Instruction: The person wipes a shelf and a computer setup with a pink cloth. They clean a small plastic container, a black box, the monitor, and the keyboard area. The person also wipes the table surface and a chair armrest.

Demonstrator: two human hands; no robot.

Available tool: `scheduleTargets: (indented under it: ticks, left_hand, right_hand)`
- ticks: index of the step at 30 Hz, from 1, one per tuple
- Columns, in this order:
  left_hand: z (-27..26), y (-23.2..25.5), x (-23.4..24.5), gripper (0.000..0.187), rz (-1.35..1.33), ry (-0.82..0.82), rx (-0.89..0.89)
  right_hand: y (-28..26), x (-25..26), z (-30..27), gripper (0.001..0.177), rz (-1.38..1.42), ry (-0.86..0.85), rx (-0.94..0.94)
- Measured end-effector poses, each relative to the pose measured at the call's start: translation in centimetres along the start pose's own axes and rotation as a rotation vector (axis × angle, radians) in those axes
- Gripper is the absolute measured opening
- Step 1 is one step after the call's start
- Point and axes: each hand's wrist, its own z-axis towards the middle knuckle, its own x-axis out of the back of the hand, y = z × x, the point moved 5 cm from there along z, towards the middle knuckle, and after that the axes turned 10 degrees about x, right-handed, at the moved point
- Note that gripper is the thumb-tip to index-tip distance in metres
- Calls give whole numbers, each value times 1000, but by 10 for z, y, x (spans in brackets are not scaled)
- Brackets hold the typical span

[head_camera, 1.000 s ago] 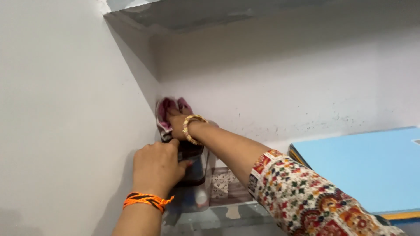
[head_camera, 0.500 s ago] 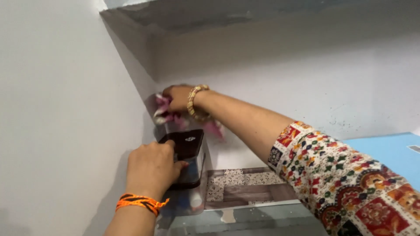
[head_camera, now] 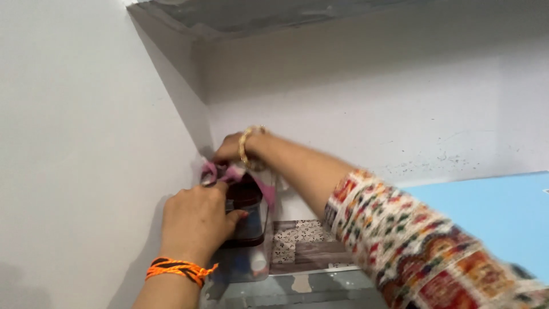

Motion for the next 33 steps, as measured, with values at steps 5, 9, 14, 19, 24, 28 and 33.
scheduleTargets:
  ticks: [5, 9, 14, 19, 24, 28, 33]
  left_hand:
    - [10, -4, 3, 52, 32, -50, 8]
    - [31, -16, -2, 43, -32, -94, 60]
    - [50, -4, -27, 26, 59, 112, 113]
    - [62, 4, -50, 29, 133, 154, 165]
    - [59, 3, -50, 28, 117, 120, 178]
    - [58, 1, -48, 28, 105, 86, 172]
    - [56, 2, -46, 29, 101, 147, 161]
  right_hand:
    - [-14, 28, -50, 62, -701, 11, -14]
    - [-20, -3, -46, 73, -428, 213, 108]
    - [-17, -28, -11, 73, -517, 156, 92]
    - [-15, -34, 2, 56, -604, 165, 145]
    - [-17, -41, 1, 54, -697, 26, 143]
    - [-19, -34, 1, 63, -567, 160, 127]
    - [-16, -38, 6, 57, -621, 75, 100]
